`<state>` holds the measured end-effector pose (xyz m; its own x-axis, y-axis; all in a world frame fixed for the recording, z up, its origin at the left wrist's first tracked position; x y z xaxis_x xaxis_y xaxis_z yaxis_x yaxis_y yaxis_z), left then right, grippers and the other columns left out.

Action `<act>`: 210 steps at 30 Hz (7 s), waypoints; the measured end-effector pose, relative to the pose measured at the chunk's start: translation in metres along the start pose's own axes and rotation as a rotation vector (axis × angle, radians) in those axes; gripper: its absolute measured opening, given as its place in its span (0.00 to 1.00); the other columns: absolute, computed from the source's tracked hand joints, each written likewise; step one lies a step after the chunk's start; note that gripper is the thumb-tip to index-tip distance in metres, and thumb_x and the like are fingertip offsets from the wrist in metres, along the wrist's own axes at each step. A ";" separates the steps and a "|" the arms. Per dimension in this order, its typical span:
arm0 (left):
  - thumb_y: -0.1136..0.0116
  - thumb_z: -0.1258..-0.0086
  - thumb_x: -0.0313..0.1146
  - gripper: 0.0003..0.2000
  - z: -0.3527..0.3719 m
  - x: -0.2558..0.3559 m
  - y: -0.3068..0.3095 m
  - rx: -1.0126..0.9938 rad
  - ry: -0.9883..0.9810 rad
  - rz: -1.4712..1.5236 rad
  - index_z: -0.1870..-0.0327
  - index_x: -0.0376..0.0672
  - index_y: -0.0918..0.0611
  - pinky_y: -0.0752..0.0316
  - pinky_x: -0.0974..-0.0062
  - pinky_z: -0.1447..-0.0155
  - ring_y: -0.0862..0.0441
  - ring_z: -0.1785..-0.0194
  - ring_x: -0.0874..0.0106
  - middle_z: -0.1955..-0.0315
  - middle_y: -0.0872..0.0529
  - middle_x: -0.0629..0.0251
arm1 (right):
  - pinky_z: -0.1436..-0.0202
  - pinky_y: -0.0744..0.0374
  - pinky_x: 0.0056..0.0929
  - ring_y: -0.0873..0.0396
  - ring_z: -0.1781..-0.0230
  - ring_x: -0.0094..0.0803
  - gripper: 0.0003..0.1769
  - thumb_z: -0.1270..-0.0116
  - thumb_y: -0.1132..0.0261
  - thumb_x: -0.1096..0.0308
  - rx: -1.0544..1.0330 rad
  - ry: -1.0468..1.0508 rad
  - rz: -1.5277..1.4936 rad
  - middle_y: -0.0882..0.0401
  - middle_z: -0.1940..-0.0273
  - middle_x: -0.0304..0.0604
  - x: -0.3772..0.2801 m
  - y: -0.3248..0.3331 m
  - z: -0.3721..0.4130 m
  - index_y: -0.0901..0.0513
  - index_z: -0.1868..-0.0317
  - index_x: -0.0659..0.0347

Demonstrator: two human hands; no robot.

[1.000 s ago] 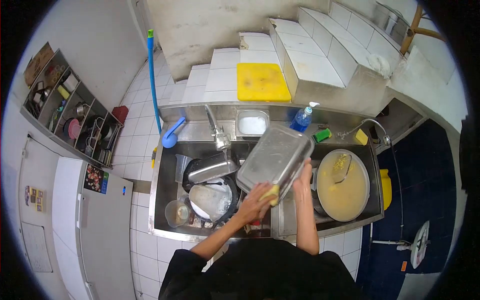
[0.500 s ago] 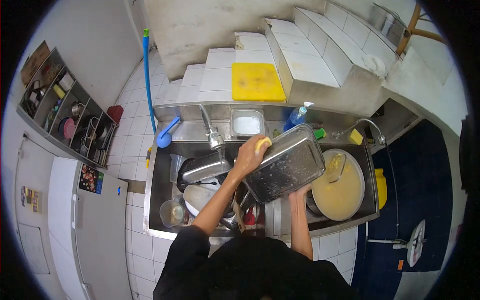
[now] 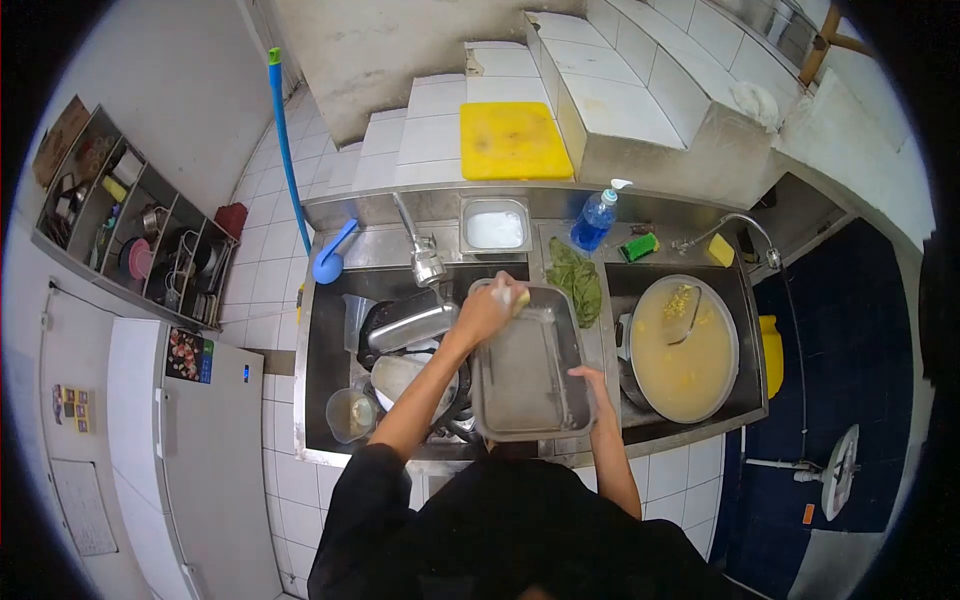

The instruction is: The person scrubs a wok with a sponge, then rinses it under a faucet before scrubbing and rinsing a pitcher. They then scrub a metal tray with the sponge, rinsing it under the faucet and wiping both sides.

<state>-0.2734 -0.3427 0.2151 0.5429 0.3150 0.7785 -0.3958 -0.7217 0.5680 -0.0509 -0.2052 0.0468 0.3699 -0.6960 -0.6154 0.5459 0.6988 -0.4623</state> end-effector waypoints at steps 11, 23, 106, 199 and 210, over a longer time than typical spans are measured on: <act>0.40 0.36 0.35 0.27 0.128 -0.015 -0.118 -0.374 0.068 -0.130 0.36 0.40 0.32 0.29 0.52 0.43 0.24 0.44 0.47 0.43 0.25 0.41 | 0.42 0.29 0.30 0.28 0.45 0.38 0.45 0.53 0.40 0.73 0.242 0.335 0.013 0.31 0.41 0.46 -0.037 -0.042 0.017 0.40 0.29 0.53; 0.46 0.34 0.31 0.24 0.130 -0.020 -0.113 -0.383 0.059 -0.057 0.36 0.39 0.31 0.27 0.53 0.41 0.26 0.43 0.42 0.37 0.31 0.41 | 0.40 0.27 0.34 0.28 0.41 0.41 0.44 0.51 0.39 0.79 0.194 0.554 0.145 0.34 0.35 0.48 -0.070 -0.072 0.032 0.39 0.29 0.54; 0.40 0.44 0.35 0.09 0.126 -0.210 0.005 0.097 0.447 -0.968 0.64 0.44 0.15 0.38 0.56 0.42 0.27 0.47 0.61 0.58 0.18 0.59 | 0.29 0.39 0.33 0.36 0.32 0.37 0.34 0.30 0.40 0.64 -0.059 0.493 0.559 0.34 0.32 0.52 0.057 -0.142 -0.090 0.41 0.28 0.65; 0.45 0.40 0.24 0.03 0.084 -0.180 -0.048 0.294 0.355 -0.136 0.67 0.37 0.20 0.29 0.54 0.65 0.22 0.68 0.48 0.73 0.22 0.48 | 0.31 0.37 0.31 0.32 0.35 0.34 0.32 0.38 0.35 0.72 -0.103 0.350 0.610 0.28 0.36 0.51 0.038 -0.150 -0.093 0.31 0.33 0.67; 0.43 0.36 0.35 0.09 0.094 -0.212 -0.039 0.208 0.527 -0.309 0.58 0.47 0.18 0.21 0.61 0.57 0.19 0.59 0.53 0.62 0.20 0.57 | 0.35 0.33 0.27 0.28 0.42 0.28 0.30 0.35 0.35 0.71 -0.058 0.382 0.615 0.23 0.41 0.45 0.056 -0.119 -0.121 0.31 0.33 0.66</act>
<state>-0.3036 -0.4391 0.0030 0.1515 0.7497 0.6442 -0.0992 -0.6369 0.7646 -0.1859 -0.3077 -0.0098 0.3025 -0.0755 -0.9502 0.2789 0.9602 0.0124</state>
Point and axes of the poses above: each hand's wrist, its own z-axis away from the middle knuckle, its own y-axis out of the back of the hand, x = y × z, the point moved 10 cm from there along -z, towards the middle knuckle
